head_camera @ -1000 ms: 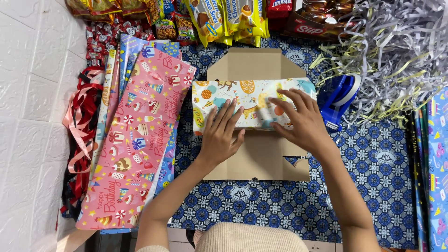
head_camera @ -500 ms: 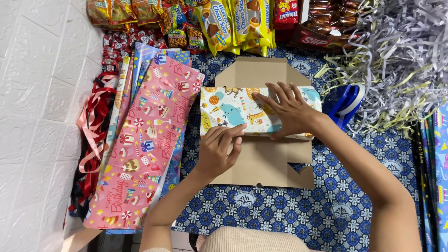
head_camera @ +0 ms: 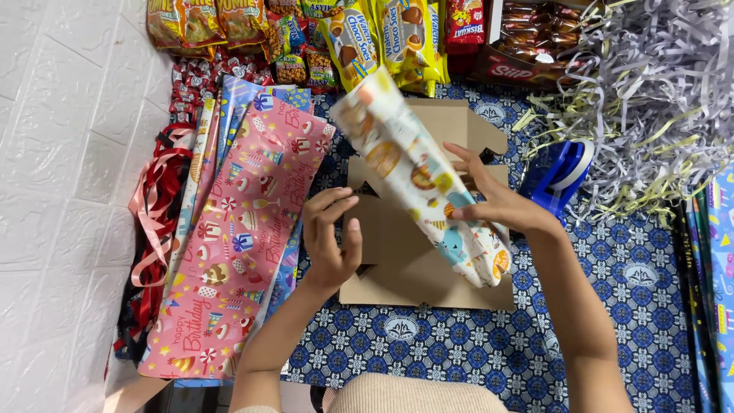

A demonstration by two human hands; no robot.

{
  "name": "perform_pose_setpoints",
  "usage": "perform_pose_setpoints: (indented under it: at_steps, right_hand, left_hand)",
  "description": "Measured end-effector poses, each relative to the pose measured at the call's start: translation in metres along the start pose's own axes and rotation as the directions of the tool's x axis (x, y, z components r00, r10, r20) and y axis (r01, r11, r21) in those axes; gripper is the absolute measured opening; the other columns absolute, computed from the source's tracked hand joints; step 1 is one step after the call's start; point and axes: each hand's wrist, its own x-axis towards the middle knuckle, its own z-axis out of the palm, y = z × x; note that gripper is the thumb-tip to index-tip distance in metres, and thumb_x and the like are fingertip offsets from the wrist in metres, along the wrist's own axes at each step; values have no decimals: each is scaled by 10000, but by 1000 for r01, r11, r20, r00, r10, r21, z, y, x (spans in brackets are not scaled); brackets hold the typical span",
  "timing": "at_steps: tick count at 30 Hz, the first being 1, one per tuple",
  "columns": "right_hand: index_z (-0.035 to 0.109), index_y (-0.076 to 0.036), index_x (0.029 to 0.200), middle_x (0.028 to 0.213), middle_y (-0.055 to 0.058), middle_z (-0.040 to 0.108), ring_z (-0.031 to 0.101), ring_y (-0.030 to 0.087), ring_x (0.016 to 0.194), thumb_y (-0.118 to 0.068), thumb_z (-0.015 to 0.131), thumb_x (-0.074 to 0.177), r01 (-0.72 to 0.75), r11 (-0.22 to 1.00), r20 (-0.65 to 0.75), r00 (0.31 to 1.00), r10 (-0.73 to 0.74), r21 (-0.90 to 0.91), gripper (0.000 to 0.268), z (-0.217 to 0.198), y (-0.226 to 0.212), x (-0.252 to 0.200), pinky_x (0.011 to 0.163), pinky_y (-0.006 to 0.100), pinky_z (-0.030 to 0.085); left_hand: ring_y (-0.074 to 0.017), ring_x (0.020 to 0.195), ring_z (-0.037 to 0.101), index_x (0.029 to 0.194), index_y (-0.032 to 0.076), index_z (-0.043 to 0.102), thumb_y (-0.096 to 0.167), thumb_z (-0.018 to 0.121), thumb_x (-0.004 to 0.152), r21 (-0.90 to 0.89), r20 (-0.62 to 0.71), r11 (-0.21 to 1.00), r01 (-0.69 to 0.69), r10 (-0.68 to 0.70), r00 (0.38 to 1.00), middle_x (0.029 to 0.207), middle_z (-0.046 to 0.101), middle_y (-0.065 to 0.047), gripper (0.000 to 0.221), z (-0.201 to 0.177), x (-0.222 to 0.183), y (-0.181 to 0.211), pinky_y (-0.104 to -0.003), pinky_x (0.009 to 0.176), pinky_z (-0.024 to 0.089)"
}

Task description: A person is meticulously wrapping a small cardboard box with decorative gift paper on a floor mat.

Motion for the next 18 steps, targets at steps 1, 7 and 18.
perform_pose_setpoints:
  at_steps: [1, 7, 18]
  right_hand:
    - [52, -68, 1556, 1372, 436, 275, 299, 651, 1256, -500, 730, 606, 0, 1000, -2, 1000, 0, 1, 1244, -12, 71, 8, 990, 787, 180]
    - [564, -37, 1315, 1063, 226, 679, 682, 343, 750, -446, 574, 809, 109, 338, -131, 990, 43, 935, 651, -5, 320, 12, 771, 579, 544]
    - [257, -11, 1536, 1376, 360, 447, 541, 532, 1154, -311, 424, 876, -101, 719, -46, 982, 182, 688, 744, 41, 192, 4, 934, 652, 419]
  left_hand:
    - [-256, 1092, 581, 1219, 89, 568, 145, 393, 1028, -2, 1, 1000, -1, 1, 1000, 1197, 559, -59, 265, 3, 1, -1, -420, 964, 492]
    - [-482, 1303, 316, 1510, 10, 133, 207, 396, 1043, -287, 494, 674, 681, -505, 708, 1450, 223, -307, 571, 25, -17, -19, -603, 1060, 291]
    - [-495, 1439, 99, 1575, 81, 55, 464, 355, 1050, -175, 760, 330, 928, -553, 340, 1582, 73, -287, 715, 36, -22, -11, -595, 1154, 134]
